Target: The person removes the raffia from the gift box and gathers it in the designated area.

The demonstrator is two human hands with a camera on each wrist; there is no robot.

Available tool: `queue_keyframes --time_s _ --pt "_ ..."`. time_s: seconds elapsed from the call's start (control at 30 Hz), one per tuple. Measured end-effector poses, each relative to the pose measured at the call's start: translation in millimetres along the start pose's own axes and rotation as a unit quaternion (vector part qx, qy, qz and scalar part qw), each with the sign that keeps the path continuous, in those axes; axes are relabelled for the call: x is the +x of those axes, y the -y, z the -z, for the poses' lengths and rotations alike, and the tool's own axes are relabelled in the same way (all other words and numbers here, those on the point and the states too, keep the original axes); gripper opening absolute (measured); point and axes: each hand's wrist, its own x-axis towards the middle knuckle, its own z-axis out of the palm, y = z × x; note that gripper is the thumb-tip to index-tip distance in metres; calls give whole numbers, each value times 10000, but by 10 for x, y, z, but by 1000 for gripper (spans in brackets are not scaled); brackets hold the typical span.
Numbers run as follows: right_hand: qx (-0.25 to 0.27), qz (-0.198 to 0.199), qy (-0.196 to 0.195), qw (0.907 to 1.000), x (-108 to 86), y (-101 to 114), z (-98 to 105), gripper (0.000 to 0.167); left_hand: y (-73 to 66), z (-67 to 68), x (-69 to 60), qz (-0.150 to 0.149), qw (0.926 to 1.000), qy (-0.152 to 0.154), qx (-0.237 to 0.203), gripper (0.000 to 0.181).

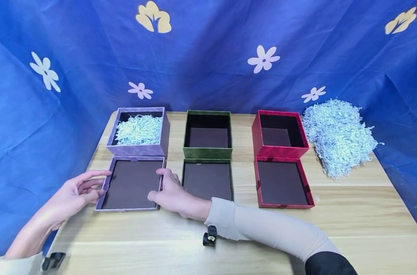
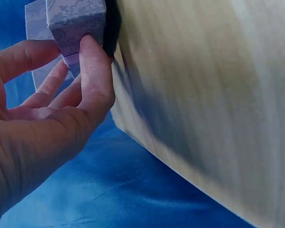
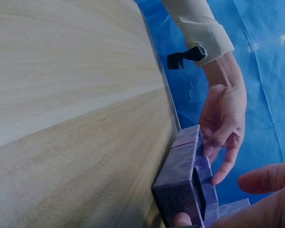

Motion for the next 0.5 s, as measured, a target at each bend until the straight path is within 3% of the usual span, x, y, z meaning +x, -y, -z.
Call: queue_keyframes --time_s 0.13,0.27,0.37,0.5 --pt "163 58 -14 9998 -4 31 19 72 37 -20 8 -187 9997 -31 132 72" --pt "319 130 -58 9994 -6 103 66 73 51 1 35 -134 9999 -46 60 80" --pt "453 323 -219 9982 20 201 124 74 24 24 50 -77 9996 -238 129 80" --pt "1017 653 -367 9920 93 374 243 75 -69 40 102 -105 9960 -756 474 75"
